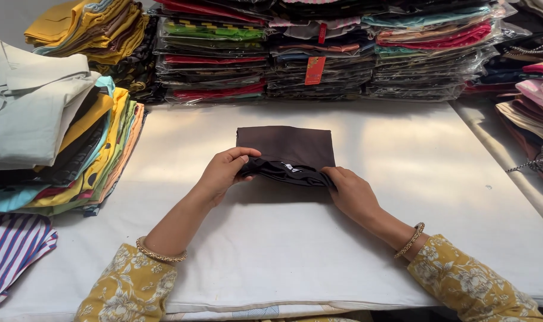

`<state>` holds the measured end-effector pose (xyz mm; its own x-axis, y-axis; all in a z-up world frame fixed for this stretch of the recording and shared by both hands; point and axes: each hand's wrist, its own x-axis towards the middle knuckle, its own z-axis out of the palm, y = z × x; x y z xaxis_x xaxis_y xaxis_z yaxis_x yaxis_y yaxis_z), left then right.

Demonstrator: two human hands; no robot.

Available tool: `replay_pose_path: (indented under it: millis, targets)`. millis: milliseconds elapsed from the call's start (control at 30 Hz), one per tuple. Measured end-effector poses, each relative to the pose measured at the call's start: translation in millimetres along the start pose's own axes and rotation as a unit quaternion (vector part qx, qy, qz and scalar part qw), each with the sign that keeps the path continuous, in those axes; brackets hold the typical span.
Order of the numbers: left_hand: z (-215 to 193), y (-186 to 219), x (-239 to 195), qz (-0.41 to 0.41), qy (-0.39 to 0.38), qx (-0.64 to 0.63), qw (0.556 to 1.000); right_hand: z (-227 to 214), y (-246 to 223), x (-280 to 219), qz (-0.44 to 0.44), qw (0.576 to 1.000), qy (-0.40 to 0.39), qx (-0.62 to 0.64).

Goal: The person folds several t-shirts on a white table. They smooth out a dark brown shirt, then a bright pink shirt, followed by a red shirt, and finally a dark brown shirt with a graphic. Each shirt is folded neatly and placed into a wicker basket to the left.

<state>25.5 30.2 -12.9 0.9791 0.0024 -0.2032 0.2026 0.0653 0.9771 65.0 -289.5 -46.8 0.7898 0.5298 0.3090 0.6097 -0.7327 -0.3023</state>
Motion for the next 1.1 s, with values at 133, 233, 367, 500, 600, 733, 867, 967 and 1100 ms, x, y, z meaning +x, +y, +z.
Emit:
replay_pose_path:
  millis: [133, 233, 367, 500, 600, 733, 867, 967, 1100]
  targets:
    - [1.9, 24.9, -13.3, 0.027, 0.01, -0.003, 1.0, -46.7, -3.2, 12.6, -0.031, 0.997, 0.065, 0.036]
    - [-4.3, 56.2, -34.0, 0.095, 0.004, -0.023, 0.995, -97.2, -25.5, 26.0, -0.053, 0.986, 0.143, 0.07]
    - [-19.1, 101.2, -74.3, 0.19, -0.017, -0.063, 0.98, -153.7, -65.8, 47.1, -0.088, 0.979, 0.157, 0.091]
    - [-60.3, 124.1, -90.3, 0.236, 0.032, -0.019, 0.971, -167.9, -101.4, 91.8, -0.149, 0.982, 0.102, 0.064]
    - [-105.4, 159.5, -80.1, 0.303, 0.154, 0.02, 0.94, -171.7, -152.3, 148.3, -0.22, 0.968, 0.106, 0.058]
    - [-203.2, 236.0, -72.3, 0.445, 0.242, 0.086, 0.858, -167.6, -221.7, 239.3, -0.375, 0.882, 0.285, 0.004]
    - [-293.6, 267.3, -94.6, 0.481, 0.313, 0.133, 0.808, -113.0, -307.6, 300.9, -0.402, 0.835, 0.37, 0.062]
    - [-372.8, 238.5, -99.1, 0.423, 0.397, 0.152, 0.8, -29.9, -357.2, 314.9, -0.406, 0.855, 0.309, 0.098]
    - [-471.7, 154.1, -104.5, 0.197, 0.528, 0.184, 0.806, 85.7, -388.9, 283.1, -0.436, 0.874, 0.162, 0.14]
